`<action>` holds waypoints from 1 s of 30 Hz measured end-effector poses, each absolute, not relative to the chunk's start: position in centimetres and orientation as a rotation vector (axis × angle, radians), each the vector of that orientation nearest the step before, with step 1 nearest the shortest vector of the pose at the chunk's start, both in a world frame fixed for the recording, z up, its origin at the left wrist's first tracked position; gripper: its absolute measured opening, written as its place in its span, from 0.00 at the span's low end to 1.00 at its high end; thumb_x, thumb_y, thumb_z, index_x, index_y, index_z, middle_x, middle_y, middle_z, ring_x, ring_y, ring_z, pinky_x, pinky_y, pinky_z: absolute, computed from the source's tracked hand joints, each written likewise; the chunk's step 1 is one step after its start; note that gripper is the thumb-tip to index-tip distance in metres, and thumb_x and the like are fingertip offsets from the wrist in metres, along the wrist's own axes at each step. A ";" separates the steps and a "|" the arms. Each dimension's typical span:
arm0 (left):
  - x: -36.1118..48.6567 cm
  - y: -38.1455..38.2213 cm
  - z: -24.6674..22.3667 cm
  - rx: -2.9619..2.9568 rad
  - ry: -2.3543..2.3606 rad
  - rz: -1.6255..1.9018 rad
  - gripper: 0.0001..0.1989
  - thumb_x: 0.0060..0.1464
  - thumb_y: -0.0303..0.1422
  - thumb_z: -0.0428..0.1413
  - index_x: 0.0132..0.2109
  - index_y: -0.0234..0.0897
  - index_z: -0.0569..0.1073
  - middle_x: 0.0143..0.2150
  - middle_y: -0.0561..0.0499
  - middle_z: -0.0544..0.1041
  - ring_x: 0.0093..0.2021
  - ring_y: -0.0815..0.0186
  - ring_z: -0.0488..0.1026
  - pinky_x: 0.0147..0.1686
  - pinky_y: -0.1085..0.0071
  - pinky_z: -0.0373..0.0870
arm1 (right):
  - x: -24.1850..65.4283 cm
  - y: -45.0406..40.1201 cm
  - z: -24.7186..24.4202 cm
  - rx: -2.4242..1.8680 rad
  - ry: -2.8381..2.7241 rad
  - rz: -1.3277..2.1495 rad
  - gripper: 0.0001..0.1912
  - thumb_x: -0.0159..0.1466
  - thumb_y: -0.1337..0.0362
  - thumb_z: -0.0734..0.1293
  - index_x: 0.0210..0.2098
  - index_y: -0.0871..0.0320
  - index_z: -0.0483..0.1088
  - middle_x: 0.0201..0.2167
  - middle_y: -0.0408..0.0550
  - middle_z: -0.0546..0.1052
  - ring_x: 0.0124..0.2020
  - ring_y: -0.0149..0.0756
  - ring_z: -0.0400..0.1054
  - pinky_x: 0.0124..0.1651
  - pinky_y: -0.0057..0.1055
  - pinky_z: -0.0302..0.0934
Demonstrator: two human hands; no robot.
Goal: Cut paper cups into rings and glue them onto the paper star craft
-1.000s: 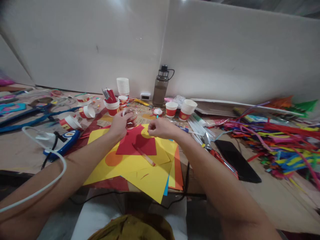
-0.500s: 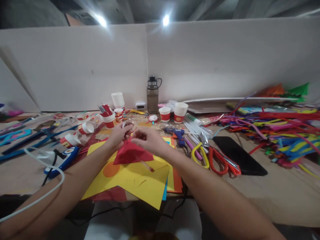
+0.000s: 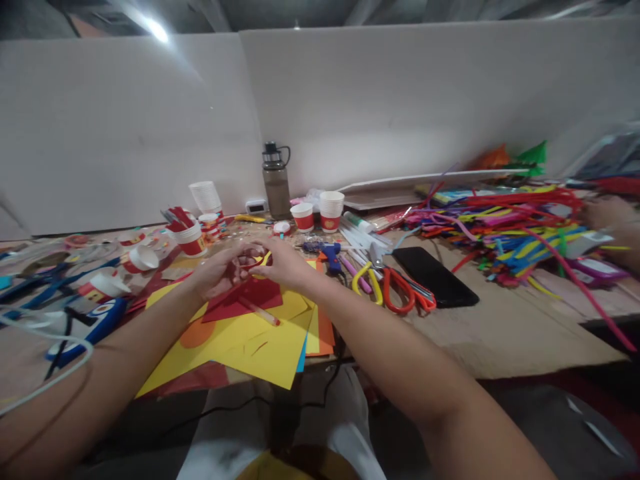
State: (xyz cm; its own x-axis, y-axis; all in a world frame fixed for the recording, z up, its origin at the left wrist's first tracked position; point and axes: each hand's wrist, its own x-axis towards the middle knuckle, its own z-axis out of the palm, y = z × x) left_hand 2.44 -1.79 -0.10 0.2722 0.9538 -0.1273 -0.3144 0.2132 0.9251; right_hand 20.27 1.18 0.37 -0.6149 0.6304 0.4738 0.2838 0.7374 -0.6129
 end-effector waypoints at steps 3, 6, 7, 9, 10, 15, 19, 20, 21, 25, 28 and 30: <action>2.0 -1.4 0.0 0.837 0.728 1.008 0.20 0.57 0.45 0.54 0.38 0.29 0.75 0.26 0.48 0.74 0.20 0.72 0.70 0.19 0.78 0.66 | 20.2 1.3 0.4 -0.656 -2.183 0.757 0.19 0.55 0.67 0.71 0.47 0.58 0.71 0.44 0.49 0.75 0.43 0.36 0.68 0.47 0.34 0.61; 1.8 -1.2 -0.3 0.813 0.648 1.035 0.18 0.58 0.43 0.54 0.38 0.28 0.75 0.29 0.46 0.76 0.24 0.70 0.73 0.24 0.76 0.70 | 20.1 1.4 0.2 -0.667 -2.098 0.863 0.19 0.56 0.66 0.70 0.48 0.59 0.69 0.42 0.48 0.75 0.39 0.34 0.69 0.42 0.32 0.63; 1.8 -1.2 -0.3 0.812 0.629 1.065 0.17 0.57 0.42 0.55 0.38 0.28 0.75 0.31 0.46 0.77 0.25 0.70 0.73 0.25 0.75 0.70 | 20.0 1.4 0.1 -0.675 -2.078 0.894 0.19 0.57 0.66 0.70 0.48 0.59 0.69 0.41 0.47 0.75 0.37 0.34 0.69 0.40 0.31 0.63; 1.8 -1.2 -0.4 0.815 0.611 1.122 0.16 0.55 0.41 0.58 0.37 0.28 0.75 0.31 0.46 0.77 0.27 0.70 0.74 0.27 0.74 0.71 | 19.9 1.5 0.0 -0.692 -2.045 0.939 0.18 0.57 0.65 0.69 0.47 0.59 0.69 0.39 0.46 0.75 0.35 0.32 0.68 0.38 0.31 0.63; 1.9 -1.2 -0.5 0.821 0.611 1.149 0.15 0.53 0.40 0.60 0.36 0.29 0.75 0.31 0.47 0.77 0.27 0.70 0.74 0.28 0.74 0.71 | 19.9 1.5 0.0 -0.697 -2.031 0.962 0.18 0.57 0.65 0.69 0.47 0.59 0.69 0.38 0.46 0.75 0.35 0.32 0.68 0.37 0.30 0.63; 2.1 -1.3 -0.4 0.939 0.666 1.212 0.18 0.42 0.41 0.67 0.32 0.31 0.72 0.25 0.52 0.74 0.25 0.72 0.71 0.27 0.75 0.69 | 20.0 1.1 0.6 -0.682 -1.909 1.234 0.30 0.54 0.61 0.71 0.55 0.58 0.63 0.36 0.44 0.72 0.33 0.30 0.67 0.33 0.28 0.64; 2.4 -1.4 -0.4 1.045 0.683 1.239 0.18 0.40 0.39 0.68 0.31 0.32 0.71 0.23 0.54 0.73 0.22 0.76 0.67 0.25 0.79 0.64 | 20.2 1.0 1.0 -0.685 -1.714 1.428 0.20 0.58 0.57 0.68 0.48 0.59 0.67 0.30 0.40 0.71 0.27 0.26 0.66 0.30 0.27 0.64; 2.4 -1.5 -0.5 1.057 0.694 1.244 0.18 0.40 0.39 0.69 0.31 0.32 0.71 0.24 0.54 0.73 0.22 0.76 0.67 0.25 0.79 0.64 | 20.2 1.0 1.0 -0.720 -1.655 1.446 0.18 0.57 0.57 0.69 0.45 0.59 0.68 0.28 0.40 0.71 0.26 0.26 0.66 0.30 0.26 0.64; 2.5 -1.5 -0.5 1.060 0.704 1.252 0.19 0.39 0.39 0.69 0.31 0.32 0.71 0.24 0.54 0.73 0.22 0.76 0.67 0.25 0.78 0.65 | 20.2 1.1 0.9 -0.754 -1.605 1.460 0.17 0.57 0.58 0.69 0.42 0.59 0.69 0.28 0.40 0.71 0.25 0.25 0.66 0.29 0.26 0.65; 2.4 -1.4 -0.6 1.008 0.708 1.291 0.19 0.43 0.42 0.66 0.35 0.31 0.73 0.26 0.52 0.73 0.25 0.74 0.69 0.27 0.78 0.67 | 20.4 1.5 0.7 -0.779 -1.529 1.503 0.14 0.54 0.58 0.72 0.34 0.60 0.70 0.27 0.42 0.73 0.23 0.25 0.66 0.29 0.26 0.66; 2.1 -1.2 -0.6 1.006 0.711 1.279 0.17 0.45 0.39 0.66 0.36 0.30 0.74 0.26 0.51 0.74 0.25 0.74 0.70 0.27 0.79 0.67 | 20.5 1.6 0.9 -0.762 -1.490 1.526 0.15 0.52 0.58 0.73 0.34 0.60 0.71 0.26 0.41 0.73 0.23 0.25 0.66 0.29 0.26 0.66; 2.0 -1.2 -0.7 1.026 0.725 1.270 0.16 0.45 0.38 0.66 0.36 0.30 0.74 0.27 0.51 0.74 0.25 0.75 0.70 0.27 0.79 0.67 | 20.5 1.5 1.0 -0.751 -1.473 1.528 0.15 0.52 0.60 0.73 0.36 0.60 0.71 0.25 0.41 0.73 0.23 0.25 0.65 0.29 0.27 0.66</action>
